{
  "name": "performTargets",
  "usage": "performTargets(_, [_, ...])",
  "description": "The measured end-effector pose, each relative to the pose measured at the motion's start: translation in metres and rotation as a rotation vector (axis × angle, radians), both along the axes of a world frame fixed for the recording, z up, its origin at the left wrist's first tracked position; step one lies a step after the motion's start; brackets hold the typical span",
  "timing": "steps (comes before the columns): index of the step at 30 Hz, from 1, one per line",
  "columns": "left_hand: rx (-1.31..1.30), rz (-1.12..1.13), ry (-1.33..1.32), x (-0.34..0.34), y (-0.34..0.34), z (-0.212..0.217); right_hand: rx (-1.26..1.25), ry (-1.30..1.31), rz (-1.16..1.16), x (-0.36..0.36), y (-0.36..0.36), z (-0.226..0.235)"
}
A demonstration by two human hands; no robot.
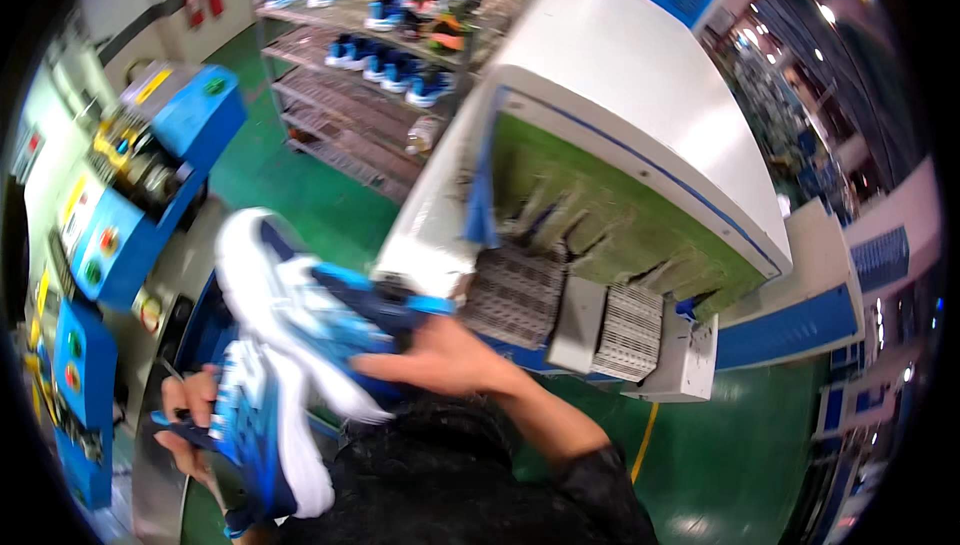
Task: The person repeatedly picks up blue and white sneakers from a table and places them into a machine. They then remove the sneakers from the machine and place them back on the table. This cycle is repeated multiple times.
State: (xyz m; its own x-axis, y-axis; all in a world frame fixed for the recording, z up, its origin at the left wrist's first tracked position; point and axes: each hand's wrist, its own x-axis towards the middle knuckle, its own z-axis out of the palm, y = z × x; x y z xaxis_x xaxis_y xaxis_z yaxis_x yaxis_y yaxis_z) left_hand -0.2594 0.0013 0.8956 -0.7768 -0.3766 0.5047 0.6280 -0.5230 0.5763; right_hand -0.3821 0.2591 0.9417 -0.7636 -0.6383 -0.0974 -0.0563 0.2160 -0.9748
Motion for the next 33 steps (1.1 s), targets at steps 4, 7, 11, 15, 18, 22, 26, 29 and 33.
performTargets(4, [-0.248, -0.631, -0.275, -0.119, 0.138, -0.009, 0.039, -0.083, -0.824, 0.050, 0.202, -0.014])
performTargets(7, [-0.498, -0.850, -0.251, -0.178, 0.219, -0.005, 0.338, 0.020, -1.346, 0.061, 0.272, -0.084])
performTargets(11, [-1.051, -0.642, -0.217, -0.235, 0.305, -0.040, 0.483, 0.287, -1.430, 0.008, 0.272, -0.096])
performTargets(15, [-1.066, -0.205, 0.007, -0.199, 0.273, -0.010, 0.116, 0.925, -1.486, -0.006, 0.203, -0.082])
performTargets(18, [-1.000, -0.050, -0.128, -0.125, 0.205, -0.034, -0.163, 0.671, -0.853, -0.017, 0.081, -0.086])
performTargets(22, [-0.718, 0.053, -0.633, -0.007, 0.079, -0.069, -0.458, 0.750, 0.100, 0.023, -0.043, -0.076])
performTargets(26, [-0.649, 0.857, -1.171, 0.190, -0.027, -0.136, -0.003, 0.580, 0.513, 0.098, -0.160, -0.096])
performTargets(29, [0.121, 1.493, -1.539, 0.380, -0.039, -0.211, -0.011, 0.191, 0.976, 0.197, -0.253, -0.076])
performTargets(33, [0.132, 2.299, -2.220, 0.573, 0.090, -0.343, 0.254, 0.309, 1.763, 0.357, -0.411, -0.122])
